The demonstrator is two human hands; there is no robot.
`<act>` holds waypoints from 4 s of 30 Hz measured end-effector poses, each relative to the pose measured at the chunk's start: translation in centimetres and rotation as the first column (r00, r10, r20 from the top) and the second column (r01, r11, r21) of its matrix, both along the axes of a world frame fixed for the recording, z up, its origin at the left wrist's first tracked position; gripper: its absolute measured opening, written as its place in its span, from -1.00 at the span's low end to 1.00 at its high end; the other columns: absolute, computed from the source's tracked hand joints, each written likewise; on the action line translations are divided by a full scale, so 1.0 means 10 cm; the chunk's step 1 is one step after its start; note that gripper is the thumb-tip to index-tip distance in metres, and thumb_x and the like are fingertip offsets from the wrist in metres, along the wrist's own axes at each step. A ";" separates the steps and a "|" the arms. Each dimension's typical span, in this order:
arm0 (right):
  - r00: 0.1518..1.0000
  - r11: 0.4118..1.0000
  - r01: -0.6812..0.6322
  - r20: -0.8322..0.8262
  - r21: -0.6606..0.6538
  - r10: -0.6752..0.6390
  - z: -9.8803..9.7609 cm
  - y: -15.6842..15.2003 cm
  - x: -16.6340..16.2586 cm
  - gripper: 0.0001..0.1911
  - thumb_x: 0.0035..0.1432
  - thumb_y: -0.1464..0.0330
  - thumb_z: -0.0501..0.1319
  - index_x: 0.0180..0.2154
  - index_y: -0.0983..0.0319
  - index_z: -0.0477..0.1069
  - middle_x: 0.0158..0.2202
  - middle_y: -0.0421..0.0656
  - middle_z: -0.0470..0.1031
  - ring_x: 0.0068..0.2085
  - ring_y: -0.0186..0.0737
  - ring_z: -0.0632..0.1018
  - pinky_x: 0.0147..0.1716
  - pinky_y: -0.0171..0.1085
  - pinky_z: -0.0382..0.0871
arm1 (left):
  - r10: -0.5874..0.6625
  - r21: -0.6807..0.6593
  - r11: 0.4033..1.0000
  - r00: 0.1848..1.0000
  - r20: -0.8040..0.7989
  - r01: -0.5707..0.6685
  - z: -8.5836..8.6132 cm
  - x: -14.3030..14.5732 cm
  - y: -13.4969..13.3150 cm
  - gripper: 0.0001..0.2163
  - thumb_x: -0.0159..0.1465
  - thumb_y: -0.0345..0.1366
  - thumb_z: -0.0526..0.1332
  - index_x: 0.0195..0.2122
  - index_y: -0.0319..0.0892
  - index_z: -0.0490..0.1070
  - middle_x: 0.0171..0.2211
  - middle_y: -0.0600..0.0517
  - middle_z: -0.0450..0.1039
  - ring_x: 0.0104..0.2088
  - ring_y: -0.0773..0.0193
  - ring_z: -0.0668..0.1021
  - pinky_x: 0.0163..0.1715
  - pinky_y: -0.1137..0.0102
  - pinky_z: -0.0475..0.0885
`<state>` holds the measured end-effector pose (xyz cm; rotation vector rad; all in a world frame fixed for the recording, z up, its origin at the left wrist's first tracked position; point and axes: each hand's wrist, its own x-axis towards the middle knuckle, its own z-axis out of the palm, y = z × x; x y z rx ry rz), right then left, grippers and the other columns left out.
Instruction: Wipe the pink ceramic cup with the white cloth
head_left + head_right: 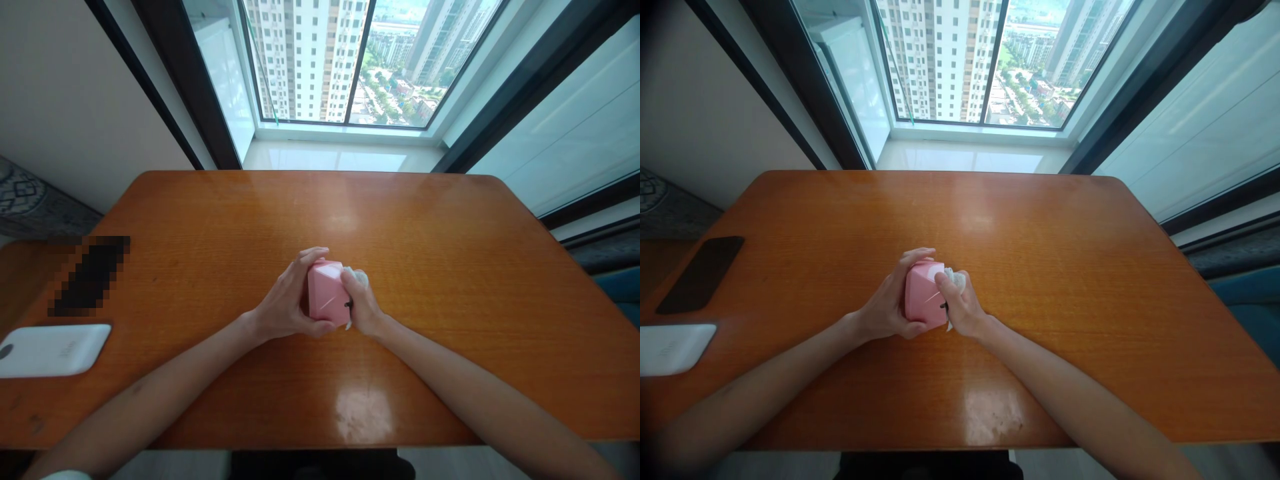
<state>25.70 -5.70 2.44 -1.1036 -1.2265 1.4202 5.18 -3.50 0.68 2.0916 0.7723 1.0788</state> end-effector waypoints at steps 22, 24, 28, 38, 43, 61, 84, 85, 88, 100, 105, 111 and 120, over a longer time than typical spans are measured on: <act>0.999 0.998 -0.036 0.006 0.047 0.036 -0.09 -0.01 0.03 -0.27 0.28 -0.29 0.27 -0.56 0.19 0.32 -0.59 -0.27 0.22 -0.54 -0.37 0.23 -0.56 -0.30 0.06 | -0.033 -0.166 0.985 0.994 0.105 0.050 0.02 0.03 -0.01 -0.01 0.13 0.38 0.51 0.45 -0.02 0.25 0.26 -0.21 0.51 0.09 -0.10 0.66 0.11 0.07 0.62; 1.000 0.999 -0.015 -0.010 0.031 0.015 -0.06 0.00 0.02 -0.26 0.28 -0.29 0.27 -0.56 0.19 0.30 -0.59 -0.28 0.19 -0.54 -0.38 0.20 -0.56 -0.31 0.05 | -0.025 0.012 1.000 0.998 0.064 0.025 0.00 0.00 0.04 0.11 0.09 0.42 0.52 0.53 0.03 0.14 0.41 -0.27 0.36 0.29 -0.24 0.57 0.28 -0.08 0.55; 0.999 1.000 -0.021 -0.033 0.022 0.022 0.00 0.02 0.00 -0.27 0.32 -0.28 0.24 -0.55 0.18 0.28 -0.60 -0.29 0.17 -0.55 -0.40 0.16 -0.57 -0.31 0.04 | -0.020 0.392 0.916 0.987 -0.162 0.083 -0.02 -0.10 0.15 0.20 0.02 0.39 0.58 0.57 0.10 0.06 0.50 -0.30 0.25 0.41 -0.35 0.46 0.37 -0.23 0.46; 0.999 0.994 -0.046 0.008 0.103 0.046 -0.10 -0.02 0.04 -0.31 0.32 -0.24 0.28 -0.50 0.21 0.39 -0.58 -0.26 0.30 -0.54 -0.37 0.27 -0.57 -0.33 0.13 | -0.008 0.131 0.991 0.999 -0.033 0.012 0.14 0.01 0.05 -0.09 0.16 0.42 0.45 0.37 -0.03 0.32 0.15 -0.16 0.58 0.05 -0.10 0.70 0.05 0.06 0.65; 0.995 0.990 -0.084 0.059 0.116 0.078 -0.08 -0.05 0.04 -0.27 0.34 -0.22 0.27 -0.59 0.19 0.30 -0.67 -0.27 0.23 -0.60 -0.39 0.23 -0.61 -0.32 0.05 | -0.039 -0.093 0.995 0.998 0.043 0.043 0.04 0.02 0.03 -0.09 0.21 0.46 0.39 0.39 -0.05 0.30 0.13 -0.14 0.58 -0.03 -0.02 0.69 -0.01 0.11 0.63; 0.996 0.989 -0.082 0.030 0.127 0.079 -0.11 -0.05 0.05 -0.29 0.27 -0.30 0.27 -0.50 0.20 0.38 -0.57 -0.26 0.25 -0.53 -0.35 0.24 -0.55 -0.29 0.10 | -0.024 -0.052 0.998 1.000 0.003 0.024 0.13 0.06 -0.05 -0.08 0.10 0.20 0.56 0.37 -0.05 0.25 0.16 -0.15 0.57 0.01 -0.03 0.71 0.02 0.11 0.67; 0.995 0.988 -0.081 0.074 0.135 0.072 -0.07 -0.06 0.04 -0.28 0.25 -0.30 0.29 -0.54 0.17 0.32 -0.60 -0.27 0.20 -0.54 -0.35 0.21 -0.56 -0.28 0.08 | -0.047 -0.231 0.972 0.999 -0.020 0.041 0.13 0.05 -0.06 -0.06 0.13 0.27 0.54 0.39 -0.01 0.21 0.03 -0.07 0.60 -0.21 0.12 0.66 -0.19 0.22 0.63; 0.996 0.991 -0.066 0.073 0.115 0.058 -0.06 -0.05 0.04 -0.27 0.25 -0.31 0.28 -0.56 0.17 0.31 -0.61 -0.28 0.20 -0.55 -0.36 0.21 -0.56 -0.28 0.07 | -0.052 -0.258 0.965 0.999 -0.002 0.050 0.11 0.05 -0.06 -0.05 0.15 0.29 0.52 0.42 -0.01 0.18 0.05 -0.09 0.59 -0.19 0.11 0.66 -0.19 0.21 0.63; 0.999 0.999 -0.016 0.034 0.028 0.015 -0.03 -0.01 0.02 -0.25 0.26 -0.34 0.23 -0.55 0.17 0.29 -0.61 -0.27 0.21 -0.55 -0.36 0.20 -0.56 -0.29 0.08 | -0.058 -0.143 0.988 0.998 0.007 0.058 0.03 0.03 -0.02 0.16 0.07 0.31 0.60 0.55 0.06 0.04 0.30 -0.23 0.47 0.12 -0.13 0.67 0.13 -0.03 0.64; 0.999 0.998 -0.008 0.032 0.059 0.006 -0.03 0.01 0.03 -0.28 0.27 -0.31 0.25 -0.53 0.17 0.26 -0.55 -0.28 0.16 -0.50 -0.36 0.17 -0.52 -0.28 0.05 | 0.044 0.331 0.944 0.984 -0.173 0.016 0.07 -0.02 0.06 0.11 0.08 0.19 0.65 0.52 0.00 0.10 0.35 -0.30 0.43 0.32 -0.26 0.58 0.30 -0.13 0.60; 0.994 0.988 -0.093 0.065 0.122 0.086 -0.09 -0.05 0.05 -0.31 0.27 -0.29 0.28 -0.49 0.18 0.37 -0.56 -0.26 0.25 -0.51 -0.33 0.24 -0.54 -0.28 0.13 | -0.041 -0.041 0.998 0.996 -0.074 0.038 0.11 0.04 -0.01 0.08 0.01 0.17 0.63 0.46 -0.03 0.16 0.20 -0.19 0.56 0.06 -0.11 0.71 0.05 0.03 0.70; 0.999 0.999 -0.035 0.025 0.031 0.034 -0.02 -0.01 0.03 -0.26 0.26 -0.33 0.24 -0.55 0.17 0.32 -0.61 -0.26 0.24 -0.55 -0.36 0.21 -0.58 -0.30 0.09 | -0.080 -0.062 0.995 0.996 -0.041 0.077 -0.01 0.00 0.02 0.30 -0.03 0.22 0.68 0.60 0.10 -0.05 0.41 -0.27 0.38 0.29 -0.25 0.60 0.26 -0.15 0.61; 1.000 0.999 -0.022 -0.021 0.028 0.023 -0.04 0.02 0.03 -0.28 0.30 -0.31 0.23 -0.51 0.17 0.29 -0.56 -0.26 0.21 -0.52 -0.35 0.19 -0.54 -0.29 0.09 | -0.012 0.324 0.944 0.987 -0.163 0.065 0.06 -0.05 0.11 0.08 0.10 0.19 0.64 0.53 0.02 0.14 0.37 -0.28 0.43 0.35 -0.24 0.56 0.34 -0.11 0.57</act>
